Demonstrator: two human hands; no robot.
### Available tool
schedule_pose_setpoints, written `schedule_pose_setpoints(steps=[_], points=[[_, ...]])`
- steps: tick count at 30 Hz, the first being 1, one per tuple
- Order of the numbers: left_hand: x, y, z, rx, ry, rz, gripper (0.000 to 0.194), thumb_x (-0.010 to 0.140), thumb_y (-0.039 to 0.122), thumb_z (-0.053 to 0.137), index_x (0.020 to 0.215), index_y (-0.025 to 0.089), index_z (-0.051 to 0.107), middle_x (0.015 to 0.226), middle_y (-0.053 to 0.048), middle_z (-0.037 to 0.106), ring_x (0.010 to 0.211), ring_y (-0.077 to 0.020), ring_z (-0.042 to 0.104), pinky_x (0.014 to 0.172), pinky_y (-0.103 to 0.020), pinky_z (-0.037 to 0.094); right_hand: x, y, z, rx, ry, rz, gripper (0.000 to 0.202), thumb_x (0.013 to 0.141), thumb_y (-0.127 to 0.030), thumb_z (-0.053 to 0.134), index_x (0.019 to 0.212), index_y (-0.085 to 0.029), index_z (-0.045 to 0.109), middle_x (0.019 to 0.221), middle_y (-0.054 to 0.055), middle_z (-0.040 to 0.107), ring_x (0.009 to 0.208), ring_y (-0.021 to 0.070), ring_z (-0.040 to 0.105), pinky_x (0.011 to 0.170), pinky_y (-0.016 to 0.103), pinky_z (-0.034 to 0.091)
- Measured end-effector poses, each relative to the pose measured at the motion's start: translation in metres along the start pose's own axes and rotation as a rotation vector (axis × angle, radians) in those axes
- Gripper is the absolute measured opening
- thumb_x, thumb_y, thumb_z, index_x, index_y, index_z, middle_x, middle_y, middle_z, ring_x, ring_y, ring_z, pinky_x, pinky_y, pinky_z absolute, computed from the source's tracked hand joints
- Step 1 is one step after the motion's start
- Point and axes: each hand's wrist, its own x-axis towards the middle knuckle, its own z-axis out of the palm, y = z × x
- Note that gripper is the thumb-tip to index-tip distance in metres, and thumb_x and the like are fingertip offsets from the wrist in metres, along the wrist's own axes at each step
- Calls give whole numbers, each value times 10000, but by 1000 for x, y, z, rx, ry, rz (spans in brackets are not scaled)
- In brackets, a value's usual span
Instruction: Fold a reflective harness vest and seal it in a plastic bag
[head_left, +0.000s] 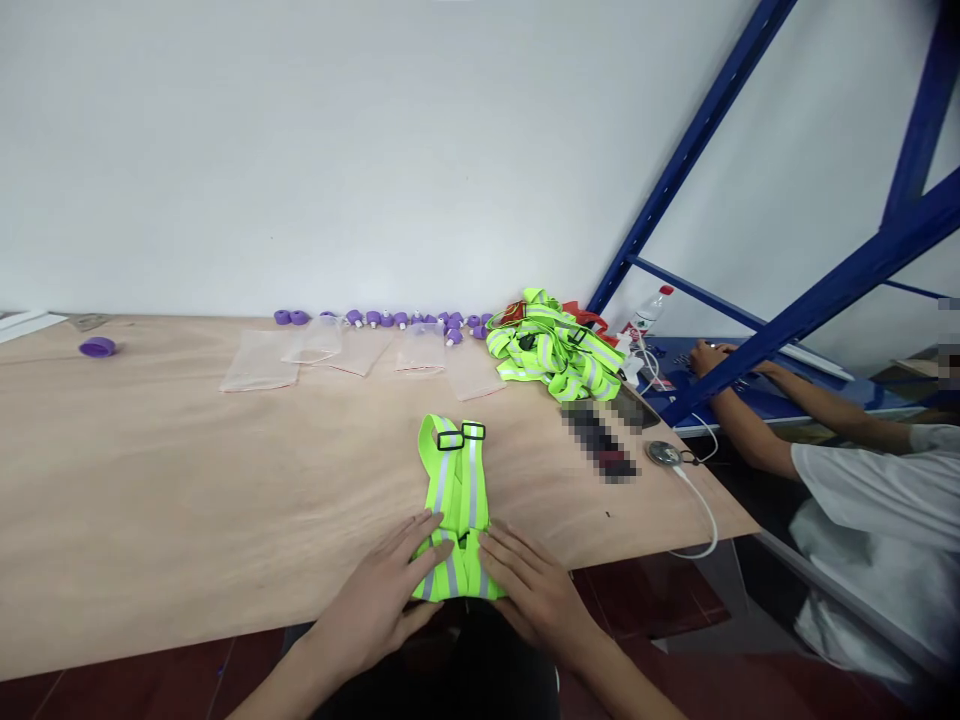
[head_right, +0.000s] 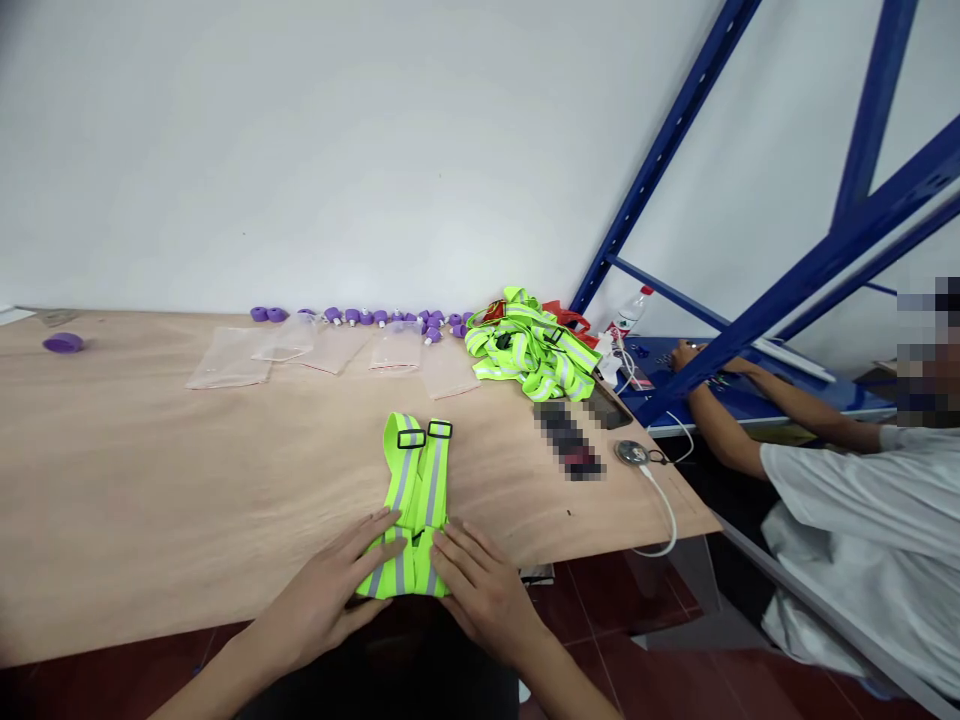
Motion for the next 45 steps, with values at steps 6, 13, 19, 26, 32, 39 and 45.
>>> schedule_pose_setpoints(steps=[6, 13, 19, 26, 32, 39, 45], points=[[-1, 6, 0, 6, 20, -88, 555, 949, 343, 612, 1480, 333, 453, 1560, -93, 429, 1361, -303, 502, 1080, -483, 501, 14, 12, -11, 132, -65, -9, 411, 961, -271, 565, 1345, -124, 564, 1237, 150, 703, 1259, 252, 606, 1100, 443, 508], [9, 11, -9, 60, 25, -133, 483, 970, 443, 560, 1422, 276, 532, 1523, -113, 476, 1358, -327, 480, 1089, -544, 461, 36, 33, -22, 312, -285, 0, 426, 923, -286, 598, 1327, -151, 569, 1362, 155, 639, 1399, 271, 482, 1174, 494, 399], [38, -3, -43, -26, -41, 3, 516, 998, 508, 474, 1469, 299, 485, 1615, -66, 355, 1506, -311, 274, 1230, -587, 198, 51, 39, -23, 403, -353, 61, 395, 930, -368, 573, 1266, -161, 591, 1241, 151, 700, 1255, 285, 610, 1119, 481, 441], [106, -16, -29, 291, -24, -179, 469, 999, 449, 479, 1410, 240, 563, 1619, -123, 331, 1502, -421, 221, 1168, -661, 251, 41, 34, -8, 274, -374, 13, 363, 937, -386, 571, 1206, -144, 602, 1271, 170, 680, 1235, 303, 612, 1087, 466, 465], [108, -45, -9, 447, -38, -323, 498, 1019, 352, 419, 1476, 163, 468, 1591, -166, 372, 1478, -397, 301, 1117, -668, 328, 34, 31, -5, 225, -339, 4, 310, 914, -338, 613, 1174, -169, 614, 1286, 154, 675, 1228, 304, 607, 1091, 470, 431], [108, -68, -14, 210, -68, -207, 494, 1037, 376, 366, 1441, 127, 506, 1599, -147, 364, 1528, -309, 210, 1226, -552, 213, 70, 55, -20, 329, -447, 193, 253, 976, -378, 522, 970, -182, 682, 912, 94, 732, 879, 242, 651, 817, 343, 464], [100, -84, -45, -346, -77, -234, 571, 1055, 507, 232, 1431, 207, 539, 1533, -55, 490, 1463, -215, 375, 1237, -414, 261, 100, 88, -10, 466, -626, 335, 314, 958, -404, 530, 858, -154, 692, 866, 69, 722, 754, 187, 599, 688, 268, 419]])
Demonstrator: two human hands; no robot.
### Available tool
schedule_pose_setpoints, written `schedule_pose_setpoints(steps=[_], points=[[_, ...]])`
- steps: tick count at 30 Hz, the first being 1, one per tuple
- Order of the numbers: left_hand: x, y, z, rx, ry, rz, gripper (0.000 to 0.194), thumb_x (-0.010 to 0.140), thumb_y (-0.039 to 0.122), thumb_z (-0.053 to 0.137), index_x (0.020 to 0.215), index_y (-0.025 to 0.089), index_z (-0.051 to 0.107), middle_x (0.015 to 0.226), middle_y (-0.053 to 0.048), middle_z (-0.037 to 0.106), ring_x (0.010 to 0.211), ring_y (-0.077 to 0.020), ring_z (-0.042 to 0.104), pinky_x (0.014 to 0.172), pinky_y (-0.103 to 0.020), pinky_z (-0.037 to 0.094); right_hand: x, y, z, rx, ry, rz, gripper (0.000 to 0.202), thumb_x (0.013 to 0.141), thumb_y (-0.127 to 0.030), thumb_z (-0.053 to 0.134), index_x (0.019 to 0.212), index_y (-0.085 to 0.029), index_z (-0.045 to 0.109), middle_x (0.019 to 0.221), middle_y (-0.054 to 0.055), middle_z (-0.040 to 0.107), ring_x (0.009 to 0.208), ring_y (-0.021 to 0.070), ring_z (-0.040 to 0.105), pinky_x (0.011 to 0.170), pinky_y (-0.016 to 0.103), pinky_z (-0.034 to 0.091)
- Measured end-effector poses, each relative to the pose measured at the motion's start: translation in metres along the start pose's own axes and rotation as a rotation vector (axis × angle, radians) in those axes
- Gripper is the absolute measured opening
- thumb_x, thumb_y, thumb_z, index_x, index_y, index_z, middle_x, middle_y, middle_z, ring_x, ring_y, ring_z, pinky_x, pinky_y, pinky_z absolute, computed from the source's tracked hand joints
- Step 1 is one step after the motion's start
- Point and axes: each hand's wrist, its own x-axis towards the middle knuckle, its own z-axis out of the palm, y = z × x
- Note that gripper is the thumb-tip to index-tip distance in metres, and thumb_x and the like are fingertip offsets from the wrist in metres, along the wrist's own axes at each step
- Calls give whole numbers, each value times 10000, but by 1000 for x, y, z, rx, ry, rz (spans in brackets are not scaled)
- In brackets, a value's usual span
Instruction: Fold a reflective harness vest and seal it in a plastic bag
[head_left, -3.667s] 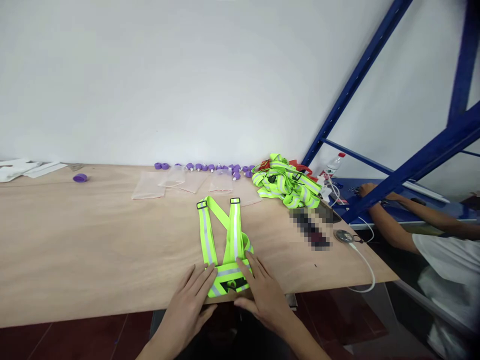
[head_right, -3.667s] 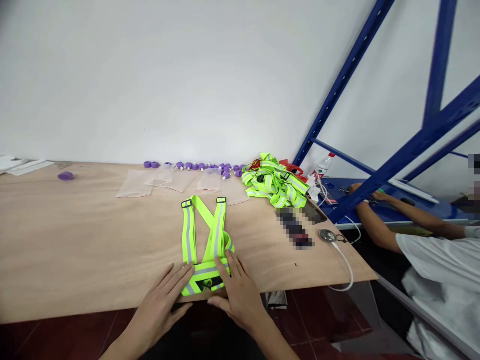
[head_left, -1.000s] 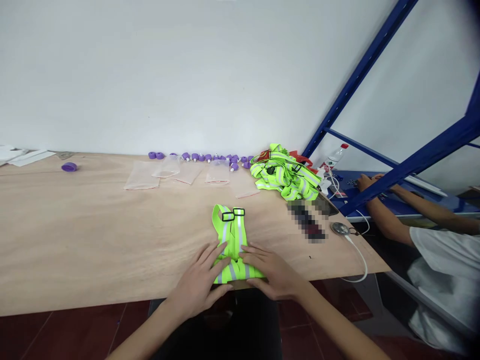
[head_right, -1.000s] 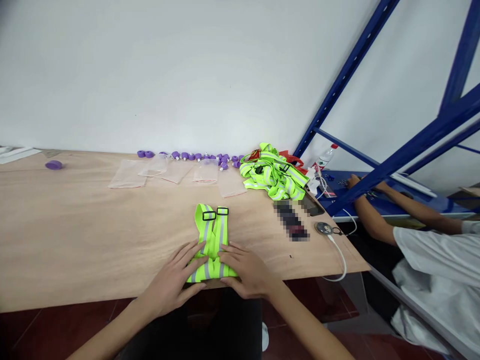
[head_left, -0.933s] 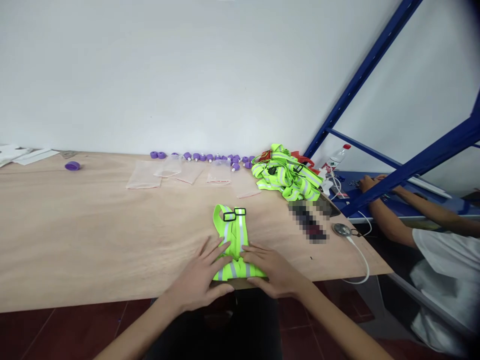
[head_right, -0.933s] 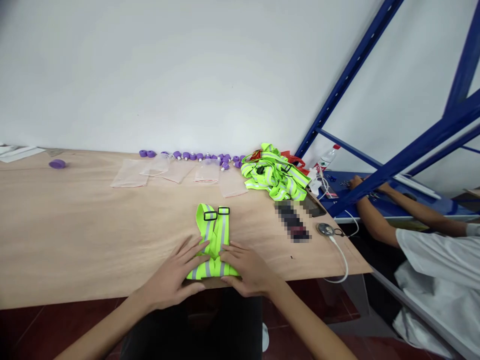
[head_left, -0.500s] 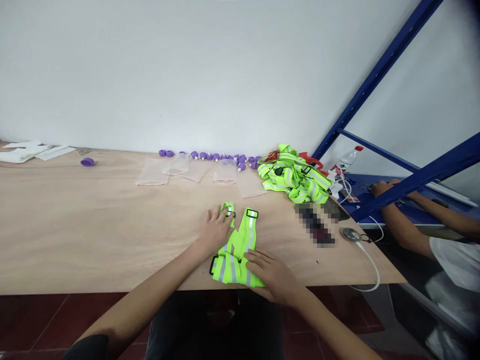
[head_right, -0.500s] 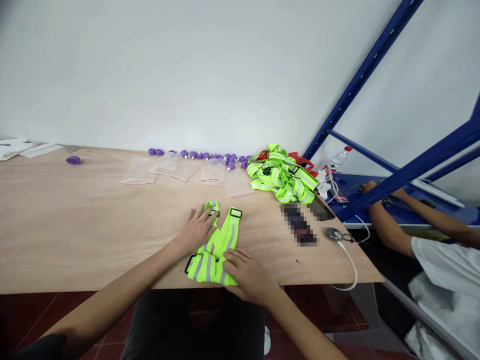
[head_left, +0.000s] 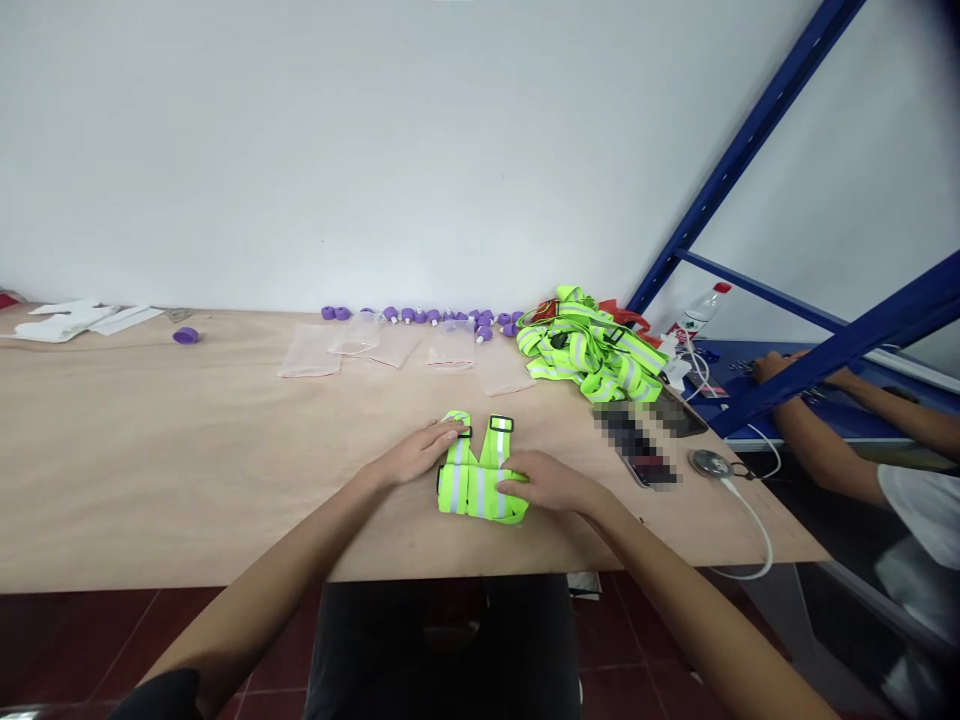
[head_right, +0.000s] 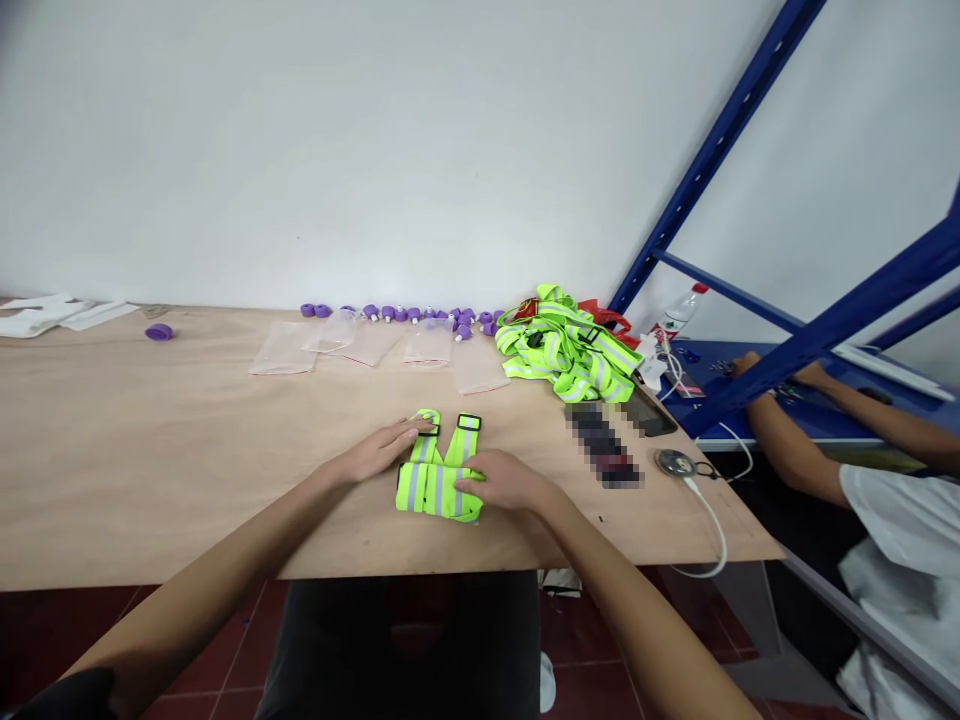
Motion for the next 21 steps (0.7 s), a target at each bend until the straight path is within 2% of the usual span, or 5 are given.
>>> schedule_pose_setpoints(steps=[6, 11, 15, 18, 21], points=[[-9, 12, 5, 129, -16, 146, 514, 1036, 506, 353, 1464, 256, 486, 1549, -60, 465, 1481, -230, 337, 1248, -448, 216, 15, 7, -8, 65, -57, 50, 288, 887, -446, 627, 806, -174, 672, 755, 8, 664, 660, 150, 557, 599, 242, 376], [-11, 11, 26, 354, 63, 155, 596, 1040, 460, 352, 1563, 179, 308, 1643, -154, 259, 1544, -271, 157, 1233, -504, 209, 9, 9, 10, -60, 259, 218, 294, 815, -468, 720, 873, -213, 587, 747, -37, 618, 631, 140, 532, 556, 235, 333], [-11, 4, 34, 424, 35, 91, 619, 1055, 478, 255, 1586, 160, 238, 1642, -143, 264, 1538, -255, 190, 1235, -496, 189, -2, 7, 37, -345, 475, 102, 164, 975, -320, 552, 877, -202, 610, 859, 56, 687, 734, 182, 623, 595, 259, 390], [-10, 1, 37, 454, 36, 57, 620, 1054, 497, 222, 1580, 170, 263, 1644, -123, 265, 1534, -257, 202, 1232, -490, 193, -13, 5, 56, -497, 530, 59, 314, 1034, -190, 362, 915, -185, 652, 819, 90, 708, 730, 204, 661, 603, 281, 439], [-9, -1, 39, 466, 28, 45, 622, 1055, 496, 213, 1579, 166, 270, 1649, -118, 251, 1537, -264, 187, 1230, -488, 199, -25, 0, 71, -472, 585, 26, 332, 1044, -217, 336, 1140, -166, 650, 1010, 124, 746, 907, 234, 704, 753, 332, 542]])
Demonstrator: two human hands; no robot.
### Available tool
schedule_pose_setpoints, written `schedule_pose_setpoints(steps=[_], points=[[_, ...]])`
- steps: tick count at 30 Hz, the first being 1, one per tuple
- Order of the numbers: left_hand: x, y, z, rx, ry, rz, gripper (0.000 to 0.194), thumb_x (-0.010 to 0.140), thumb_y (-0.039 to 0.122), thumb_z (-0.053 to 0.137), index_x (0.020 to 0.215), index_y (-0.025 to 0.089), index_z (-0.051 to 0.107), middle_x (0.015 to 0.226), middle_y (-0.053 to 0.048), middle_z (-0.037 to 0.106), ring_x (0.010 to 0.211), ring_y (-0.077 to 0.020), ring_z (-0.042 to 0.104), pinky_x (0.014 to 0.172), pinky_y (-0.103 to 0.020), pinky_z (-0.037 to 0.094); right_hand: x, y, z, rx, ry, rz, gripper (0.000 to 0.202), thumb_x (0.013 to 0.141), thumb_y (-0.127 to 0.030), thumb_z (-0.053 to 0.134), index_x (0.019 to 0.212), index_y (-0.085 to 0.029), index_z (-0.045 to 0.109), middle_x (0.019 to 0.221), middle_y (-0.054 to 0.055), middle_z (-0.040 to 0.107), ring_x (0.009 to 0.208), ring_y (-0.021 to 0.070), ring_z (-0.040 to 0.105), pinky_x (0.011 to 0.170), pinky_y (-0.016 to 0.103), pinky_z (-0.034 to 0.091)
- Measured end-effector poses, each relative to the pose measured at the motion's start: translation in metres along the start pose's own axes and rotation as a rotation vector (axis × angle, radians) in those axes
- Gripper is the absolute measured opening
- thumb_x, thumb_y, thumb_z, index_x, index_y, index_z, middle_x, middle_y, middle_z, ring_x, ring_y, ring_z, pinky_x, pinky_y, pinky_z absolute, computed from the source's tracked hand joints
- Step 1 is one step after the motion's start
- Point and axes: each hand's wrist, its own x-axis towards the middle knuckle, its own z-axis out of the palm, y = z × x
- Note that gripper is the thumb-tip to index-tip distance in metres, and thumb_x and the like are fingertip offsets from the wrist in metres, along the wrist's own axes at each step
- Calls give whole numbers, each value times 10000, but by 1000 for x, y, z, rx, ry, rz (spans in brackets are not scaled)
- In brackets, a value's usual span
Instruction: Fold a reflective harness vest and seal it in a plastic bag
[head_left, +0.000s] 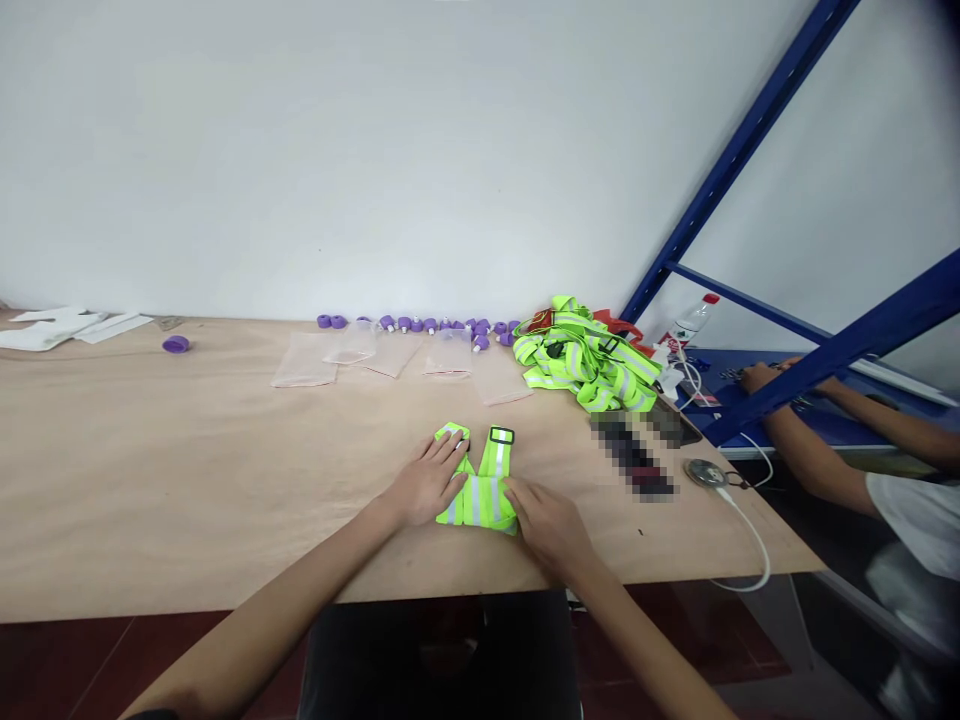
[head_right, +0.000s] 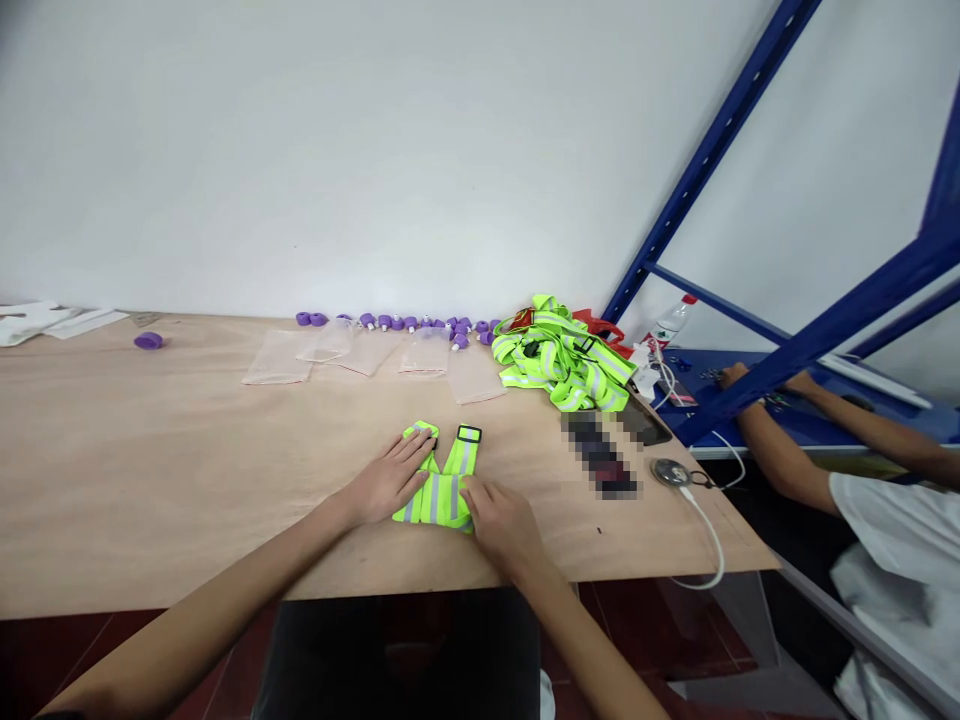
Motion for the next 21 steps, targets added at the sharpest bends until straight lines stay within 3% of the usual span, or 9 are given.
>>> schedule_pose_setpoints(steps=[2, 4, 8, 11, 14, 21], points=[[0, 0, 1, 1, -6, 0, 613, 1058, 490, 209, 1579, 174, 273, 1650, -116, 247, 1540, -267, 173, 1230, -498, 194, -9, -6, 1, 37, 7, -27, 390, 1026, -340, 434, 1335, -144, 569, 1282, 182, 667, 1172, 290, 639, 941, 417, 543], [1, 0, 1, 0, -8, 3, 603, 1059, 487, 208, 1577, 187, 278, 1646, -119, 258, 1541, -265, 166, 1227, -516, 194, -13, -10, 3, 64, -33, -56, 603, 958, -462, 561, 1461, -143, 466, 1468, 218, 518, 1356, 347, 499, 1049, 502, 493], [1, 1, -1, 12, -31, 12, 597, 1061, 467, 210, 1576, 172, 275, 1641, -139, 257, 1542, -269, 155, 1224, -540, 194, -5, -5, 6, 62, -62, -149, 720, 881, -460, 677, 1497, -177, 434, 1564, 222, 388, 1450, 387, 363, 1096, 579, 435], [1, 0, -2, 16, -36, 31, 594, 1061, 452, 224, 1575, 158, 278, 1643, -144, 244, 1542, -273, 150, 1227, -538, 195, 9, 4, 7, 61, -32, -297, 657, 881, -434, 685, 1447, -162, 491, 1439, 204, 538, 1391, 374, 442, 1076, 560, 457], [1, 0, -3, -1, -20, 40, 578, 1063, 446, 236, 1572, 178, 291, 1636, -129, 271, 1541, -257, 161, 1235, -524, 190, 21, 8, 11, 79, 10, -368, 497, 919, -372, 625, 1359, -149, 559, 1208, 181, 663, 1208, 333, 584, 983, 491, 522], [5, -1, -20, -242, -97, -49, 597, 1061, 508, 173, 1547, 218, 364, 1625, -70, 315, 1532, -216, 213, 1250, -498, 170, 43, 12, 17, 154, 30, -388, 217, 910, -218, 520, 1078, -197, 657, 921, 93, 691, 872, 238, 626, 774, 361, 506]])
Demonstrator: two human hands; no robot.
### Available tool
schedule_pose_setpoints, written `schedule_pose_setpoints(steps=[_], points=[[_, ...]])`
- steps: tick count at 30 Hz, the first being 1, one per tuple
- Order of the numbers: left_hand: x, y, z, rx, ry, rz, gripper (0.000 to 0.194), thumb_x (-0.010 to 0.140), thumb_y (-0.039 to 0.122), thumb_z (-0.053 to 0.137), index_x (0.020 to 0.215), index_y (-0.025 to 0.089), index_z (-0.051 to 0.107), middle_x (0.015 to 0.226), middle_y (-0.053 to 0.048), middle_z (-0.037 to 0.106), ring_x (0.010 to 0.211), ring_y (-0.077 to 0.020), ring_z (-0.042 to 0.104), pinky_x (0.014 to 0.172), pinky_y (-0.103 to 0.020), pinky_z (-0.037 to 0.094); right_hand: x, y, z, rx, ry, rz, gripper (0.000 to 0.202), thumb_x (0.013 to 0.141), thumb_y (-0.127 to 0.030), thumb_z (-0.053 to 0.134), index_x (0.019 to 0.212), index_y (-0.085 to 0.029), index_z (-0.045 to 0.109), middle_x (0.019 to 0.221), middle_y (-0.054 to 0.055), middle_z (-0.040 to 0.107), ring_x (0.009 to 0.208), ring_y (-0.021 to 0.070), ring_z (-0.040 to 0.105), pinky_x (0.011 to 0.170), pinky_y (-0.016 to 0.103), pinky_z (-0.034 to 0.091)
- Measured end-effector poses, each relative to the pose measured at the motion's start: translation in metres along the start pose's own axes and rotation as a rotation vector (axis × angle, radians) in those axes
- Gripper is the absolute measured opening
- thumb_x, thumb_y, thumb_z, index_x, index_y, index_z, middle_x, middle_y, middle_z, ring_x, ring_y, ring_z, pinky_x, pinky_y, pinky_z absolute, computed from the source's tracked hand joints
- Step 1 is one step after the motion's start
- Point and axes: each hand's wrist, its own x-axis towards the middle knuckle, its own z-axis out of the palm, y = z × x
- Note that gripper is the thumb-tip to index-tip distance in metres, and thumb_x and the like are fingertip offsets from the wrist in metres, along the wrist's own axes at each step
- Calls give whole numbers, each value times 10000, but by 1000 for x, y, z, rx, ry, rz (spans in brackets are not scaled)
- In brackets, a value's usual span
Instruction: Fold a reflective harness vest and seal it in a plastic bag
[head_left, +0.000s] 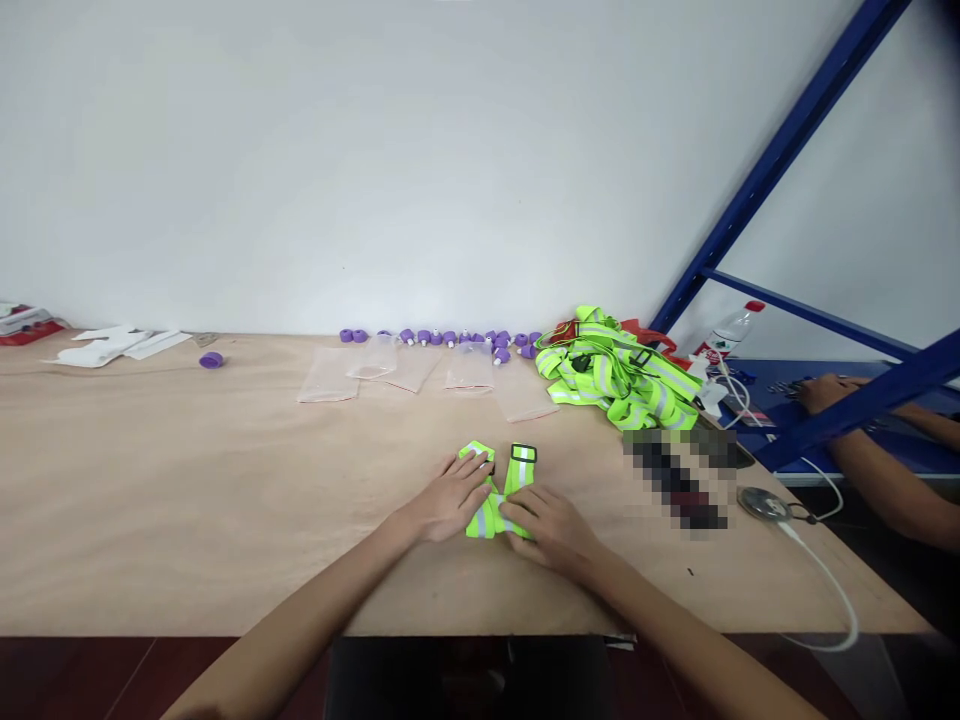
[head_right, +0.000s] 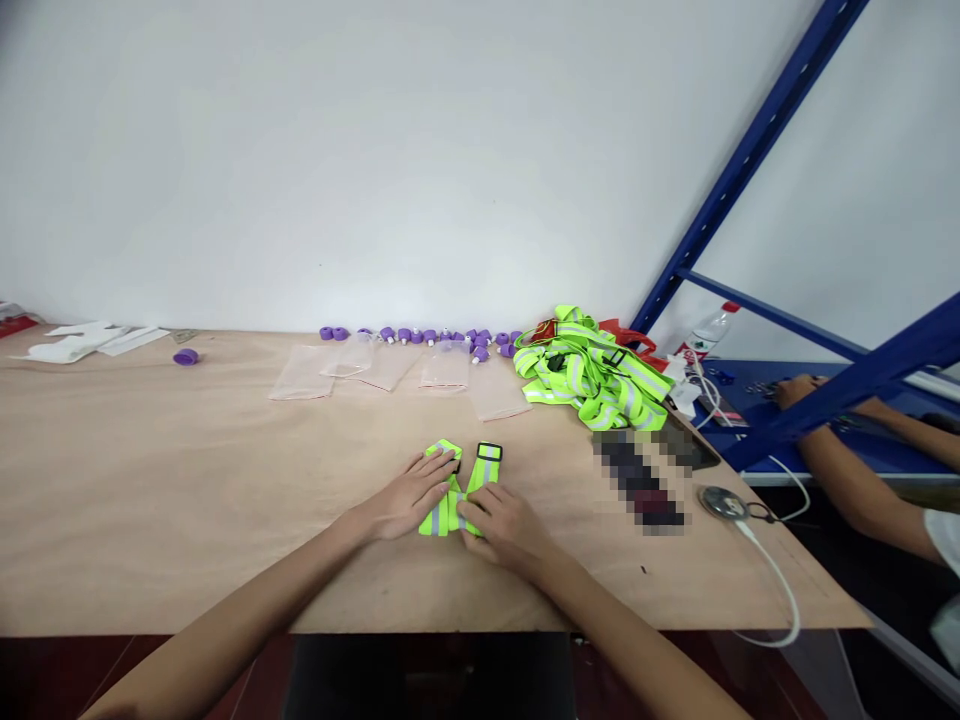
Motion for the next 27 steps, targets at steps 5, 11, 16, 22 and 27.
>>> schedule_pose_setpoints(steps=[5, 11, 16, 22, 27], points=[[5, -6, -23, -245, 43, -4, 580, 1056, 517, 174, 1386, 269, 581, 1479, -29, 552, 1403, -204, 461, 1196, -425, 330, 25, 18, -7, 210, 0, 183, 174, 928, -213, 494, 898, -207, 666, 789, 39, 680, 784, 194, 604, 838, 379, 438], [25, -11, -24, -385, 175, -29, 502, 1033, 502, 310, 1117, 206, 707, 1151, -44, 735, 1069, -218, 654, 985, -349, 497, 48, 43, -14, 190, -96, 256, 130, 906, -212, 551, 901, -210, 680, 1055, 63, 662, 1051, 228, 567, 969, 408, 386], [42, -21, -9, -285, 320, -21, 372, 1005, 390, 389, 1077, 207, 705, 1090, -59, 736, 1024, -218, 653, 962, -358, 503, 51, 58, 0, 177, -165, 340, 180, 951, -229, 499, 1057, -190, 640, 1140, 95, 650, 1112, 237, 561, 974, 406, 419], [39, -18, -8, 76, 423, -202, 415, 933, 521, 543, 1129, 188, 696, 1298, -129, 623, 1260, -327, 507, 1067, -513, 412, 45, 62, 14, 147, -97, 444, 428, 974, -375, 535, 1350, -171, 533, 1360, 146, 598, 1272, 278, 527, 1060, 466, 413], [35, -1, -2, 3, 330, -181, 379, 939, 496, 552, 1133, 180, 628, 1107, -111, 677, 1089, -289, 599, 949, -436, 479, 39, 59, 20, 149, 7, 441, 455, 970, -366, 553, 1357, -128, 534, 1374, 165, 588, 1310, 260, 525, 1104, 414, 428]])
